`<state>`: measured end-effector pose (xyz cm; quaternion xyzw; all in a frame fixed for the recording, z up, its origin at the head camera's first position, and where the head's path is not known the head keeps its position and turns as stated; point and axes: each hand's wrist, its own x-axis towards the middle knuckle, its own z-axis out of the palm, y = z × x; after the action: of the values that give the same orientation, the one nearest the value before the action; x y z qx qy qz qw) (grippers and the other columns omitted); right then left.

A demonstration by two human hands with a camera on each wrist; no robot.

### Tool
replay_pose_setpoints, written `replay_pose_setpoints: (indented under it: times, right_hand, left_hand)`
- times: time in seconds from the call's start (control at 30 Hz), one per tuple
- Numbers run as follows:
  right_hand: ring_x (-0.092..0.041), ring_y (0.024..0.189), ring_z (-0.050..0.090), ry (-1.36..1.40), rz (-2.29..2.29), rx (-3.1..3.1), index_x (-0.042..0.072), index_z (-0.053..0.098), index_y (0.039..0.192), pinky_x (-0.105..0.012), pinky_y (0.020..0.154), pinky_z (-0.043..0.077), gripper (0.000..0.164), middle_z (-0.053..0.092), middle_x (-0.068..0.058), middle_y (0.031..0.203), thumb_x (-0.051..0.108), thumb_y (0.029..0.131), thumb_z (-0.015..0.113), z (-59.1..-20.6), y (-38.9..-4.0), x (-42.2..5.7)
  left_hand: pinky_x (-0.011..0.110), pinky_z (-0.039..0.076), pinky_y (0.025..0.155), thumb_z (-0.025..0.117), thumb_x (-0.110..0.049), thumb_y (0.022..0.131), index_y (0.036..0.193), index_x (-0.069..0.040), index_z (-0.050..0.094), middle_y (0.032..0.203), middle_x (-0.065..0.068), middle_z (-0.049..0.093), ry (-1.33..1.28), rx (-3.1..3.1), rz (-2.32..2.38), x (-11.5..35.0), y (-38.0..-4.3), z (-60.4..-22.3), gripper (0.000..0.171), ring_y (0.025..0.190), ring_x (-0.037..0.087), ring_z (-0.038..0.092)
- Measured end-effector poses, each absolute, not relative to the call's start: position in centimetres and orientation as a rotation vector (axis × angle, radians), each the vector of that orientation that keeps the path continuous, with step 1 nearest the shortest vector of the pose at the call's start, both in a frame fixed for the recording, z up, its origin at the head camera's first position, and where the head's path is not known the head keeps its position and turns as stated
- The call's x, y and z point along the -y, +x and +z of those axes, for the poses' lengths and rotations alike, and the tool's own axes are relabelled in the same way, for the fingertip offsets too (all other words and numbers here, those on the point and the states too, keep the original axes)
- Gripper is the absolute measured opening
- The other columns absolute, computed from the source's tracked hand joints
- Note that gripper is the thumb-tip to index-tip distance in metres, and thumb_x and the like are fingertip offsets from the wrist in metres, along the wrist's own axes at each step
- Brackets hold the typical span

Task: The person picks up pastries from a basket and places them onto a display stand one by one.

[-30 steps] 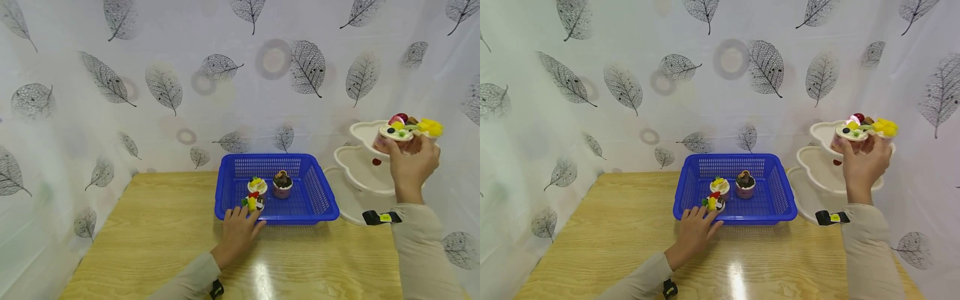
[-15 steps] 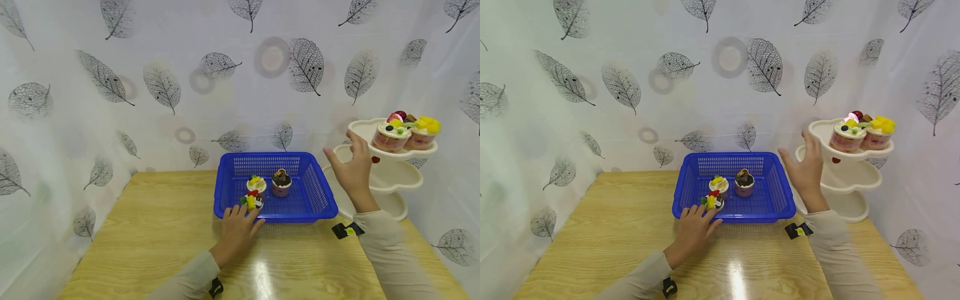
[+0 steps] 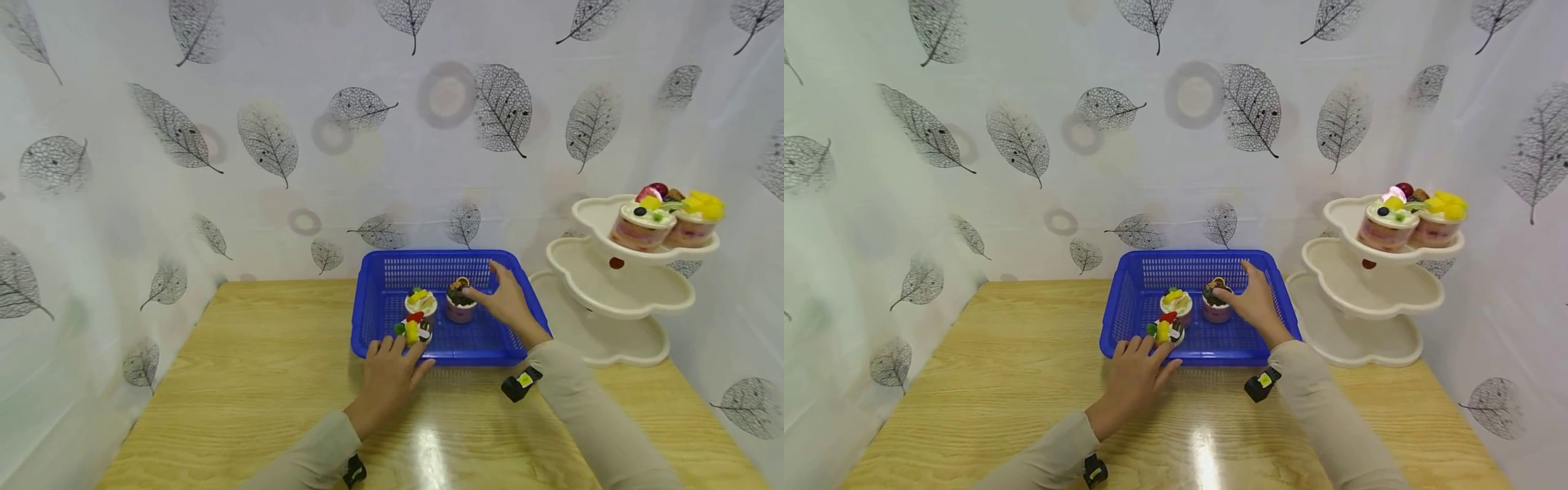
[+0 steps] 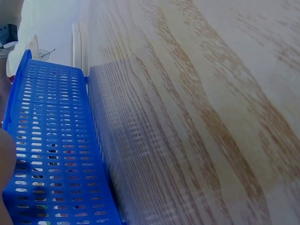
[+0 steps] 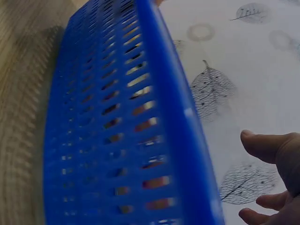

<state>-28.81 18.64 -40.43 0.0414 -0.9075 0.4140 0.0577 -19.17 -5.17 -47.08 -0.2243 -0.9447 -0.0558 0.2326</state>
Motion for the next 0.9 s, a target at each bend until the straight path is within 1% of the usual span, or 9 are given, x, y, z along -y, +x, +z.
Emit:
replay_pose_setpoints:
  times: [0.1,0.3,0.6,0.77,0.9]
  right_hand:
    - [-0.045,0.137,0.028,0.101,1.303,2.815,-0.008,0.022,0.147,-0.054,0.11,0.024,0.089,0.03,-0.032,0.147,0.028,0.084,0.073,-41.4,-29.2,-18.4]
    - [-0.048,0.135,0.028,0.053,1.32,2.89,-0.011,0.023,0.145,-0.055,0.109,0.025,0.092,0.031,-0.034,0.145,0.024,0.08,0.077,-42.8,-29.5,-17.8]
    - [-0.047,0.136,0.027,-0.028,1.351,2.921,-0.011,0.021,0.145,-0.054,0.11,0.024,0.091,0.028,-0.034,0.147,0.022,0.08,0.077,-43.7,-30.0,-17.3]
    - [-0.048,0.134,0.03,-0.037,1.41,2.894,-0.013,0.023,0.144,-0.054,0.11,0.024,0.091,0.031,-0.037,0.143,0.017,0.078,0.078,-44.1,-30.3,-17.0]
    - [-0.048,0.13,0.037,0.001,1.415,2.88,-0.016,0.027,0.14,-0.054,0.108,0.027,0.088,0.038,-0.037,0.138,0.013,0.074,0.079,-44.8,-30.5,-16.9]
  left_hand:
    - [0.035,0.036,0.072,0.039,-0.055,0.098,0.114,-0.028,0.063,0.092,0.0,0.061,-0.621,2.587,-0.157,5.2,-19.1,-47.1,0.039,0.081,0.019,0.05]
    - [0.034,0.034,0.071,0.04,-0.054,0.098,0.112,-0.028,0.064,0.09,0.0,0.06,-0.621,2.559,-0.166,5.1,-19.1,-47.3,0.038,0.079,0.019,0.05]
    - [0.034,0.033,0.071,0.042,-0.054,0.097,0.113,-0.028,0.064,0.09,0.0,0.06,-0.617,2.558,-0.157,5.1,-19.2,-47.3,0.037,0.079,0.019,0.049]
    - [0.035,0.034,0.069,0.047,-0.054,0.096,0.107,-0.027,0.064,0.088,0.0,0.06,-0.622,2.506,-0.16,5.2,-19.3,-47.4,0.034,0.078,0.019,0.051]
    - [0.035,0.034,0.068,0.049,-0.053,0.095,0.105,-0.026,0.064,0.086,0.001,0.06,-0.626,2.482,-0.155,5.2,-19.3,-47.4,0.032,0.076,0.019,0.051]
